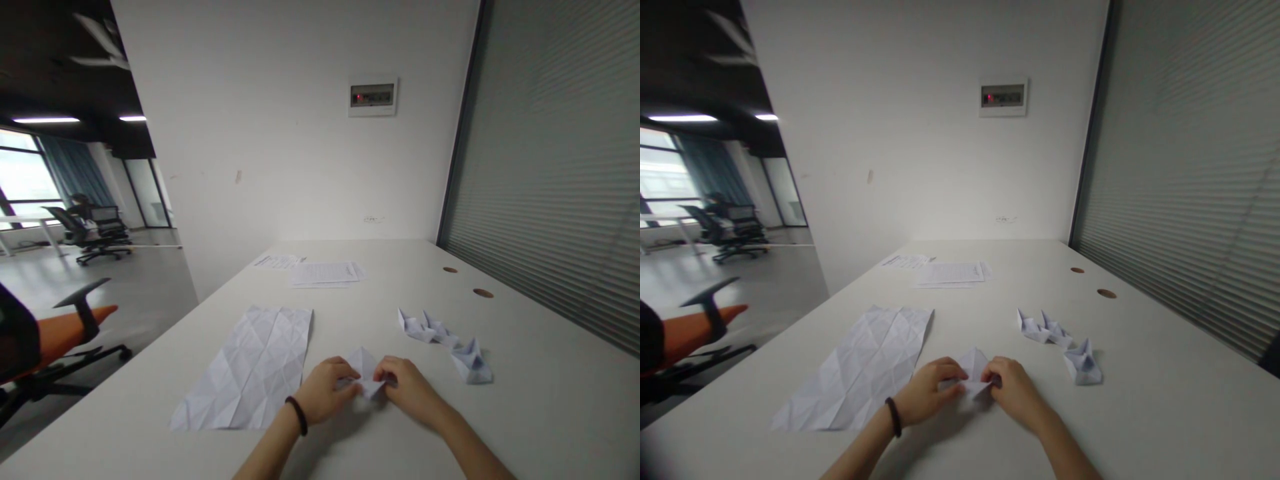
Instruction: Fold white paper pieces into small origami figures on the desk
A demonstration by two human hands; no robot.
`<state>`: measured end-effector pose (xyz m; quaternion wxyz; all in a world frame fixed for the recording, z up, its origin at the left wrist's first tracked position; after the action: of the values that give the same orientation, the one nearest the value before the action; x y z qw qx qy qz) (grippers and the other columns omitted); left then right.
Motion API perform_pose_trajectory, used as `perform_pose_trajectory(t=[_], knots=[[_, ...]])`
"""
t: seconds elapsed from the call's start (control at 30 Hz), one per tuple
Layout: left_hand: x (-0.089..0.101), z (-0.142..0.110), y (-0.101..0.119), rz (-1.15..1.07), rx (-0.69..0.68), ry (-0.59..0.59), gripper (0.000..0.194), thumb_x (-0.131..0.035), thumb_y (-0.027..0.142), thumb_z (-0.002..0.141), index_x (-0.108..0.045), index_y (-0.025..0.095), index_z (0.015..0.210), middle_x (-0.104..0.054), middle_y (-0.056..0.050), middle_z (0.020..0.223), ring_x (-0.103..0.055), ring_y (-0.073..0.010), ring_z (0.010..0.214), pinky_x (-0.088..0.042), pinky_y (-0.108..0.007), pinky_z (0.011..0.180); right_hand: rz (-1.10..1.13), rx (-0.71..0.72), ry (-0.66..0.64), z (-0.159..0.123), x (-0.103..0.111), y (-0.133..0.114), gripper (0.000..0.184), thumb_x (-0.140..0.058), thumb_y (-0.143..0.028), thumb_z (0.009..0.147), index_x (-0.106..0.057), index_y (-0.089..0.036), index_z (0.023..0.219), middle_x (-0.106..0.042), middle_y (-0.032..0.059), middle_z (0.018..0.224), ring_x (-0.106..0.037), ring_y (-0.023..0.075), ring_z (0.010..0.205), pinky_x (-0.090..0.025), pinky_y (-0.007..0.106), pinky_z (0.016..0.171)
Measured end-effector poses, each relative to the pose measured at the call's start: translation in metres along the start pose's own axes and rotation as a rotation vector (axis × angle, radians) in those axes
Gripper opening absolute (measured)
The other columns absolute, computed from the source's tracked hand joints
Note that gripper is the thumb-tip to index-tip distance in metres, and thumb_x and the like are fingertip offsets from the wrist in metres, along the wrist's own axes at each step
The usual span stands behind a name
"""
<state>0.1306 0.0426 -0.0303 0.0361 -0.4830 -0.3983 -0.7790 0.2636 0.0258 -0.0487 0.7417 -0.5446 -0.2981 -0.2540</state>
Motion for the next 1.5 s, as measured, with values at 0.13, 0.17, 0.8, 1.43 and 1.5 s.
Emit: perform_pose_trajectory(t=[0.13,0.17,0.8,1.43,1.5], knots=[[-0.005,0.0,-0.003,0.026,0.059,0.004,0.03,-0.046,0.036,0.082,-0.063,0.016,0.067,-0.06,-0.004,0.083,-0.053,-0.016,0.078,-0.039,-0.025,0.074,0.108,-0.013,-0.073,-0.003,-0.005,0.003,0.039,-0.036,0.0,0.046,-0.065,-0.017,0.066,-0.061,0.0024,0.081,-0.056,0.0129,0.079,-0.041,0.021,0.07],[-0.008,0.0,-0.006,0.04,0.085,0.006,0.023,-0.053,0.035,0.077,-0.063,0.016,0.067,-0.059,-0.004,0.086,-0.052,-0.0168,0.081,-0.039,-0.026,0.075,0.143,-0.033,-0.085,-0.004,-0.007,0.005,0.04,-0.035,0.001,0.046,-0.065,-0.017,0.066,-0.06,0.0027,0.083,-0.056,0.0128,0.081,-0.042,0.021,0.072],[-0.026,-0.001,0.0,0.246,0.108,0.049,0.03,-0.052,0.025,0.075,-0.055,0.02,0.105,-0.051,-0.007,0.11,-0.044,-0.0233,0.1,-0.035,-0.035,0.088,0.34,0.135,0.089,0.0,0.002,-0.024,0.02,-0.05,-0.01,0.066,-0.065,-0.019,0.075,-0.058,0.0036,0.085,-0.055,0.016,0.085,-0.044,0.029,0.079],[0.009,0.001,-0.044,-0.477,0.256,0.502,0.045,-0.041,0.028,0.081,-0.037,0.017,0.124,-0.05,-0.01,0.118,-0.048,-0.0196,0.105,-0.041,-0.034,0.086,0.38,-0.127,0.089,0.007,-0.01,0.02,0.053,-0.056,-0.035,0.07,-0.045,-0.018,0.119,-0.063,0.0069,0.098,-0.055,0.023,0.092,-0.042,0.038,0.081],[0.008,0.001,-0.04,-0.171,0.221,0.405,0.038,-0.04,0.027,0.082,-0.045,0.016,0.118,-0.049,-0.011,0.12,-0.042,-0.0217,0.112,-0.034,-0.038,0.093,0.134,-0.117,0.098,0.005,-0.007,0.023,0.047,-0.059,-0.029,0.067,-0.053,-0.019,0.112,-0.06,0.0066,0.096,-0.052,0.0226,0.094,-0.039,0.036,0.085]])
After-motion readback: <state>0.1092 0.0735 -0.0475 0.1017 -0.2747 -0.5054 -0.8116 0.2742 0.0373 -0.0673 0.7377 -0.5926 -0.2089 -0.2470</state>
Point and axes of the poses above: each hand's wrist, its own z-axis towards the middle knuckle, its own x-axis out of the back of the hand, y = z × x, the point moved 7 cm from there along z, towards the middle knuckle
